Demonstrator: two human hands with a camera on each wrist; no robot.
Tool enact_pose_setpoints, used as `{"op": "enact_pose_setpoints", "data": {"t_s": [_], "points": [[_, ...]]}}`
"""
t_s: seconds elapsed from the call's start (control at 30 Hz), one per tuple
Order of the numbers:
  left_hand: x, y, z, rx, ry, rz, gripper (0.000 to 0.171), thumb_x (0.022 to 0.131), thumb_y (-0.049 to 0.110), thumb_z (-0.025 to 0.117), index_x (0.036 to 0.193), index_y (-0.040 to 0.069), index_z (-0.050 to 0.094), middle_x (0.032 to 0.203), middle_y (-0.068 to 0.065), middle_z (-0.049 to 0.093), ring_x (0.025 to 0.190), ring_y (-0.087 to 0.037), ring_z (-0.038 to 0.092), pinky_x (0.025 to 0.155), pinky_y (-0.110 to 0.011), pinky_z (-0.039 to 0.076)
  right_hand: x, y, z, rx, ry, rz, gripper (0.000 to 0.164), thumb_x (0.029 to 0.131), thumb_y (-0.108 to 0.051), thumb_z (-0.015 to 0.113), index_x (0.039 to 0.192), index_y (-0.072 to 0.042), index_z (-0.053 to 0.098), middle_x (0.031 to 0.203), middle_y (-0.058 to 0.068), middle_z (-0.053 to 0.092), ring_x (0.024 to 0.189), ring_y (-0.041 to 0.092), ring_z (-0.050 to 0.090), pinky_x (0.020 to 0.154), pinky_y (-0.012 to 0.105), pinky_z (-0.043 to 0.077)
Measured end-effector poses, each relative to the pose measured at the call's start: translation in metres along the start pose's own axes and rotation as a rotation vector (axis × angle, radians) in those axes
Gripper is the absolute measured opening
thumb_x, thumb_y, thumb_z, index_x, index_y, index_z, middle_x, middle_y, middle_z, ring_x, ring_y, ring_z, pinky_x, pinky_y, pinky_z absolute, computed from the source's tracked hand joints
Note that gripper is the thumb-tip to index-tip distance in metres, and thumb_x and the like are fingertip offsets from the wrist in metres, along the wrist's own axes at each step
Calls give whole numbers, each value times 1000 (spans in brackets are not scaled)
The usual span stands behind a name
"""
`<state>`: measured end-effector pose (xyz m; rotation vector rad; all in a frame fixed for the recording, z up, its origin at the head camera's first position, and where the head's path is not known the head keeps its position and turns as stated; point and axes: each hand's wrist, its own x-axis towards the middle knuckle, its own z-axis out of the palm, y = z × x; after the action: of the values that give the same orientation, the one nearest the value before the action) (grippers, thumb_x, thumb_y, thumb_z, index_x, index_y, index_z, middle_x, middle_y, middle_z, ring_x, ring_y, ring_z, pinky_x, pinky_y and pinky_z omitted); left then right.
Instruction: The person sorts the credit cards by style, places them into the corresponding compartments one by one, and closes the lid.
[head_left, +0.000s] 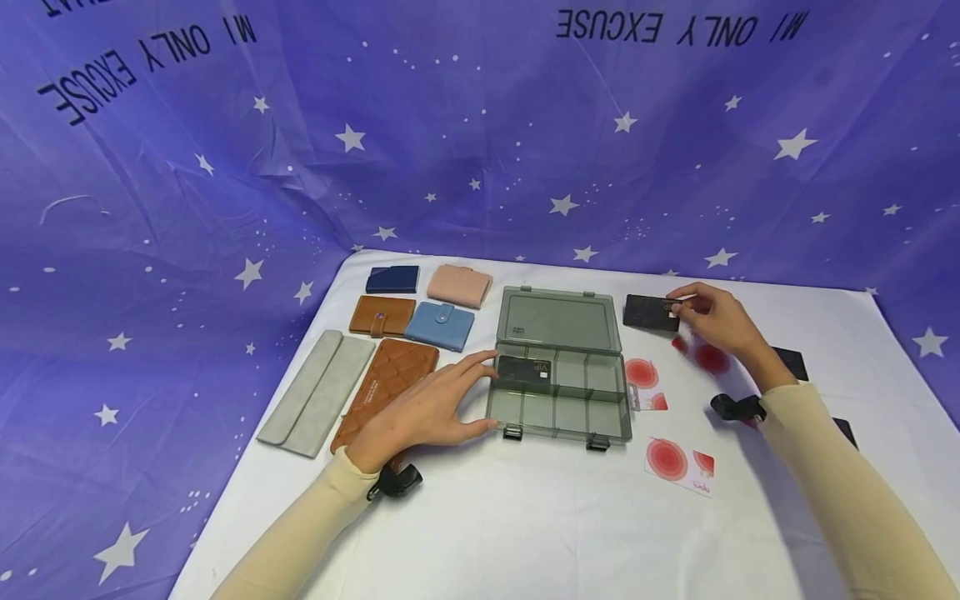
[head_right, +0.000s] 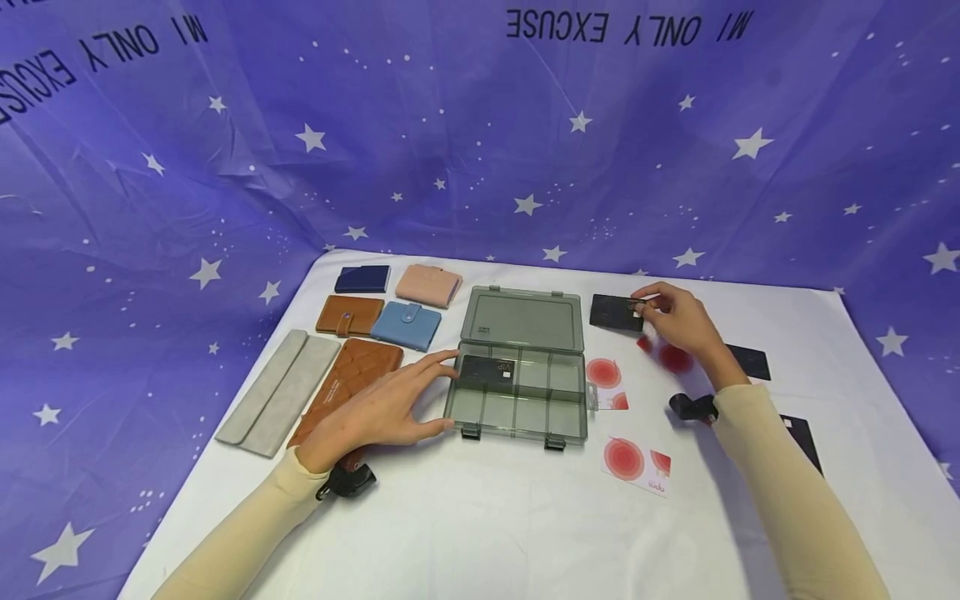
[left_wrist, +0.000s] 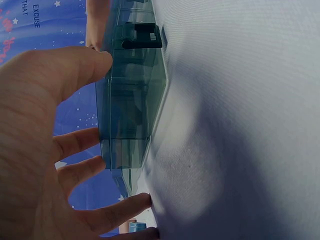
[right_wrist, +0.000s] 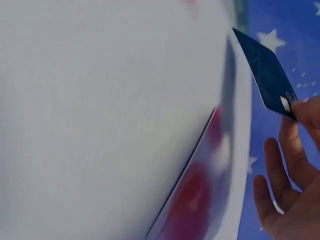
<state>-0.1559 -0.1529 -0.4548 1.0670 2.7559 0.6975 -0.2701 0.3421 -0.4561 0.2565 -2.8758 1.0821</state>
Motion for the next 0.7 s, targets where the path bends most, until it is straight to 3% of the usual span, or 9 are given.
{"op": "enact_pose_setpoints", "data": {"t_s": [0.1,0.37,0.4,0.6,0.7], "points": [[-1,0,1,5,-1,-5,63,97,54,75,146,18,58,173,-2,35,142,-31,57,112,-53,49,-3,-10,1,49,32,-4,27,107,-18,67,130,-4,72,105,19,78,83,8,67,70,22,46],[-1,-1,1,0,3,-10,63,96,54,75,146,19,58,173,-2,35,142,-33,57,111,-54,50,-17,-53,8,211,102,22,27,106,-12,67,130,0,71,98,-4,78,89,-5,66,75,13,47],[-1,-1,1,-1,2,-11,63,96,54,76,146,19,58,173,-2,35,141,-32,57,111,-54,50,-20,-59,11,238,97,23,28,106,-12,68,131,0,70,98,-5,78,88,-7,65,71,14,48],[1,-1,0,-8,4,-8,62,96,54,76,144,18,59,173,-2,35,142,-32,57,109,-54,51,-36,-94,33,286,45,-14,25,105,-11,70,129,-3,73,103,10,79,91,-7,68,71,16,50],[1,-1,-1,-12,-3,-15,62,96,54,76,144,19,59,174,-1,35,142,-32,57,109,-54,51,-44,-108,47,275,2,-31,23,105,-13,72,126,-4,74,106,16,79,95,-5,69,78,16,52]]}}
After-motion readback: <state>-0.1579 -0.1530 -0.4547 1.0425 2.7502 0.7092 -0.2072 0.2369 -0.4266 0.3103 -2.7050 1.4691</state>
